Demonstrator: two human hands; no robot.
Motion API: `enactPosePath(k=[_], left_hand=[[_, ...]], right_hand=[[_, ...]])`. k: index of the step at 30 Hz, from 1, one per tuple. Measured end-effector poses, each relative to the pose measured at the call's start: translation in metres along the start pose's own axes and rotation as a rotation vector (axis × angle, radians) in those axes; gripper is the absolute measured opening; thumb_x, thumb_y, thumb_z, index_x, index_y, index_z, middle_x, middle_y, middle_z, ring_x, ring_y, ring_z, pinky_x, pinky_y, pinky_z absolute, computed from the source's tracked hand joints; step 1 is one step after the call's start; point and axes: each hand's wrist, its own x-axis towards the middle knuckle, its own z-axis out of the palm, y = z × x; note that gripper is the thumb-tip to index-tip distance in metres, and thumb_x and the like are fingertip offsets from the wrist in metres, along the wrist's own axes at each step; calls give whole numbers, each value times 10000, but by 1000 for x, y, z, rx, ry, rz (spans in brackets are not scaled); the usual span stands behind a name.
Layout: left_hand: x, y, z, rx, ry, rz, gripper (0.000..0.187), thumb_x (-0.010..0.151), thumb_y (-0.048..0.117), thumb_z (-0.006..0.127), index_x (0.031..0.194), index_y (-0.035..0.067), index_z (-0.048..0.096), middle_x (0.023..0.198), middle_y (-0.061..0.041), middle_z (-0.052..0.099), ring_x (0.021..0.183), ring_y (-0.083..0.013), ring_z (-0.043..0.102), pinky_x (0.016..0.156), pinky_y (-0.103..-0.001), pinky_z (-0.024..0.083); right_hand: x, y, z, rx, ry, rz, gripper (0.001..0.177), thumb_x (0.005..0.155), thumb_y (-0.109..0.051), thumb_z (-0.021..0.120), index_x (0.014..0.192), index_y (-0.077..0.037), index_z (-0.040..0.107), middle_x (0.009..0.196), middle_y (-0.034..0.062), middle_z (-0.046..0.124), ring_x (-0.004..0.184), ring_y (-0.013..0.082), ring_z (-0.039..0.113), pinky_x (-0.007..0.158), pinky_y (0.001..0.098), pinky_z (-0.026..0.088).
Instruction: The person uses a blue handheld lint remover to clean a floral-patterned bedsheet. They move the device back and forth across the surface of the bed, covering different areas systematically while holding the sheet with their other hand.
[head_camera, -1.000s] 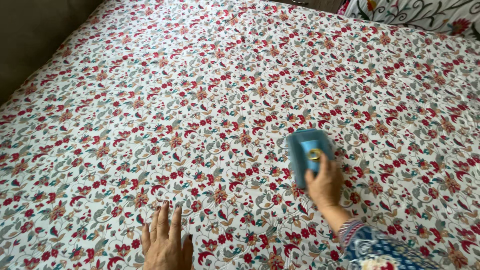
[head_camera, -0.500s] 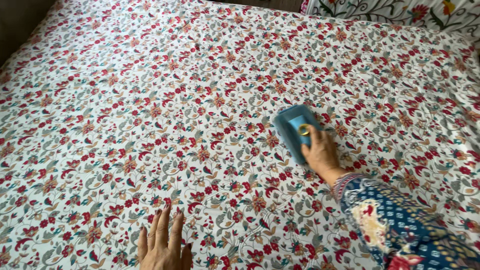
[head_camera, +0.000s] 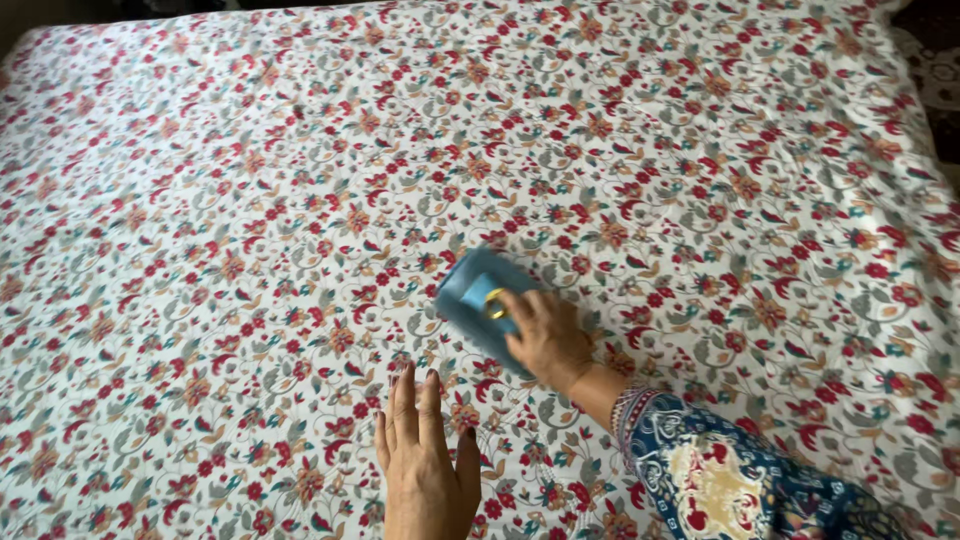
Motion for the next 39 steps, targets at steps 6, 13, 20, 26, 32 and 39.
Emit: enactPosePath(k=[6,13,20,26,32,39], left_hand=[[7,13,28,-48,-16,31,765,818,271,655,1482,22,368,1544,-282,314,1439,-448,293,1137,-635,185],[-3,-15,46,-12,-14,51,807,785,259,653,1490,15,346,1549,-290,297,1442,-466,273,1122,-657,172],[0,0,58,-8,-48,81,807,791,259,639,1488,-2,329,1542,-298,289,1447,-471,254,1134,-654,156],[5,45,59,-38,-106,99,775,820,253,634,1494,24,326,1548,-278,292,1457,-457,250,1145,-645,158],[6,47,65,-26,-123,136,808,806,262,641,1508,21,321,1555,-283,298,1449,-461,253,1133,-647,155],[-2,23,71,-70,-16,180,793,793,283,639,1489,22,364,1536,-299,340,1433,-494,294,1151,-628,189]], right_hand=[[3,79,-25,18,-65,191,685,920,-239,709,1531,-218,400,1105,122,579,964,268,596,833,435,533],[-87,301,-107,-356,347,665,673,919,-309,733,1507,-71,509,1276,268,578,1205,467,529,1031,584,447],[-94,249,-92,-241,371,793,681,871,-282,718,1475,-86,474,1302,252,539,1169,433,539,935,574,499],[-76,93,-60,-2,-4,143,611,865,-271,729,1407,-166,469,1037,117,592,972,265,579,867,462,533],[-106,141,-80,-26,39,337,586,906,-289,692,1431,-166,463,1150,130,596,1020,277,592,825,412,529],[-233,311,-169,-474,268,1028,747,906,-350,720,1569,-125,458,1318,301,525,1214,482,524,927,600,490]])
